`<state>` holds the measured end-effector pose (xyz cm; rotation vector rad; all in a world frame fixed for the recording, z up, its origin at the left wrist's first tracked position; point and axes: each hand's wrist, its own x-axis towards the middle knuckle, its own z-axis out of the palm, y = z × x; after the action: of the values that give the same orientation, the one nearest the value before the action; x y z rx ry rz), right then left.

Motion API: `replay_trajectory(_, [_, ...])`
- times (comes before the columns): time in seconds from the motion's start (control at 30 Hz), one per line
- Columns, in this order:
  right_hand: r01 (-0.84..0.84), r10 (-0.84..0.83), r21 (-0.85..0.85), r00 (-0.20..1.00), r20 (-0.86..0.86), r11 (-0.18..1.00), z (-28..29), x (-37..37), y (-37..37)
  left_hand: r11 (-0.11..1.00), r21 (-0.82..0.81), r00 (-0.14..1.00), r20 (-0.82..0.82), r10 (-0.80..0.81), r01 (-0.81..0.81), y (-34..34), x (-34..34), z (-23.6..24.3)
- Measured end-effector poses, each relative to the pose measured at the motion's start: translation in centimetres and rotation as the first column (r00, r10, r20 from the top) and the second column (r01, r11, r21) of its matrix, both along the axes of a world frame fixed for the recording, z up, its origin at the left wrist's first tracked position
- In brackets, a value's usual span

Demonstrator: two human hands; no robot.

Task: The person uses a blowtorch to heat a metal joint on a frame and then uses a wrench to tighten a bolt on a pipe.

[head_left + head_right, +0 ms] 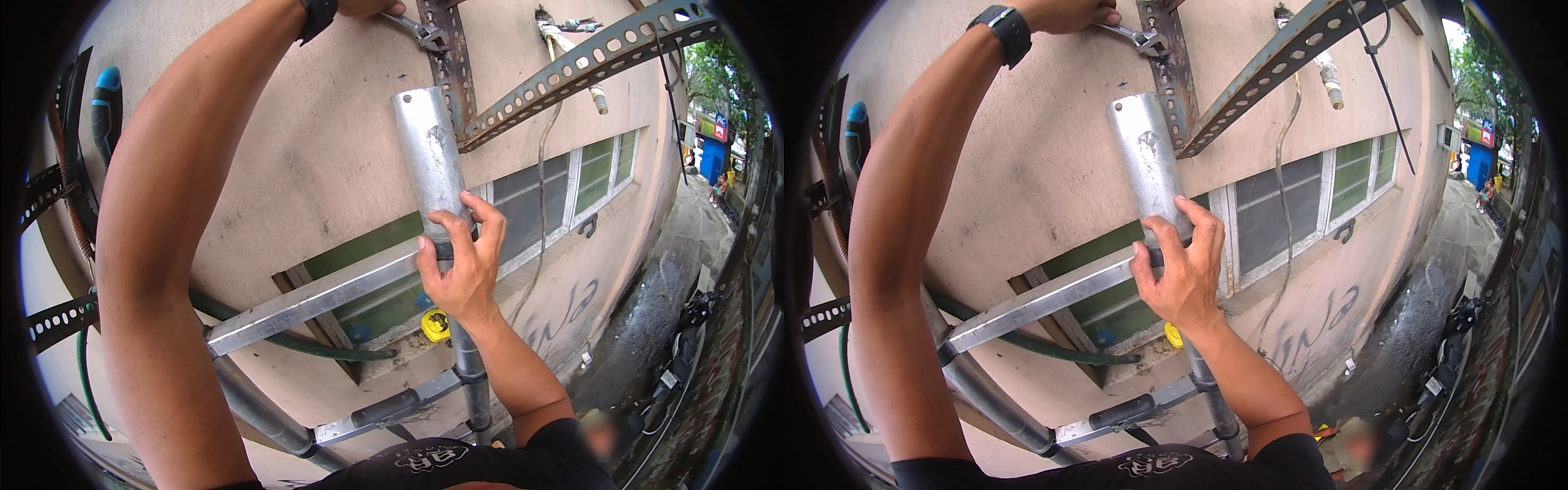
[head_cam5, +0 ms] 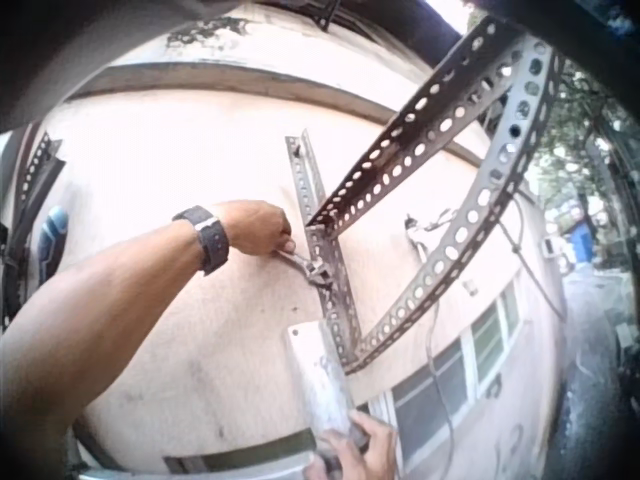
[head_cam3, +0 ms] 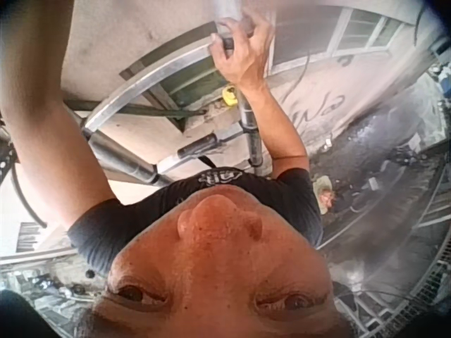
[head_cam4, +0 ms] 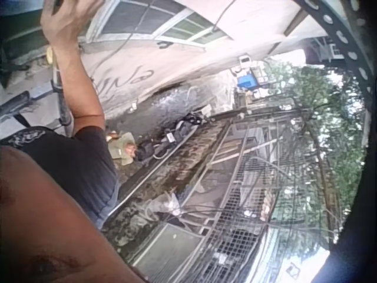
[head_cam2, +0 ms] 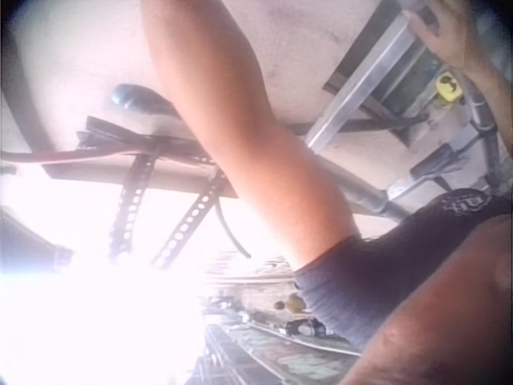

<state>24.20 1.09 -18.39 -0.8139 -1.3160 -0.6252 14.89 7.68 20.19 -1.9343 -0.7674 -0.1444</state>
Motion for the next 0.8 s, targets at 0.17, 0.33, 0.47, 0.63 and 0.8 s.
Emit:
replay_trajectory(0.17, [-0.01,0.01,-0.001,1.0,-0.001,1.0,0.0,-0.1,0.0,0.999,0.024,0.993,-0.116,-0.031,0.034,2.7,2.1,1.5])
replay_trajectory(0.33, [-0.032,0.032,0.011,0.999,-0.011,0.999,0.0,-0.2,-0.1,0.993,0.022,0.992,-0.025,0.12,-0.12,-0.7,1.8,-0.5])
replay_trajectory(0.47, [0.036,-0.037,-0.025,0.999,-0.014,0.999,-0.4,0.8,0.2,0.999,0.041,0.999,0.016,-0.035,0.035,1.7,1.9,-2.9])
replay_trajectory(0.63, [-0.014,0.014,-0.006,1.0,-0.008,1.0,0.2,-0.1,-0.3,0.994,0.092,0.997,-0.035,0.065,-0.061,-0.9,0.8,-1.4])
replay_trajectory(0.8, [-0.004,0.004,-0.003,1.0,-0.014,1.0,0.2,-0.2,-0.3,0.99,0.132,0.997,-0.062,0.05,-0.042,0.1,1.5,-0.5])
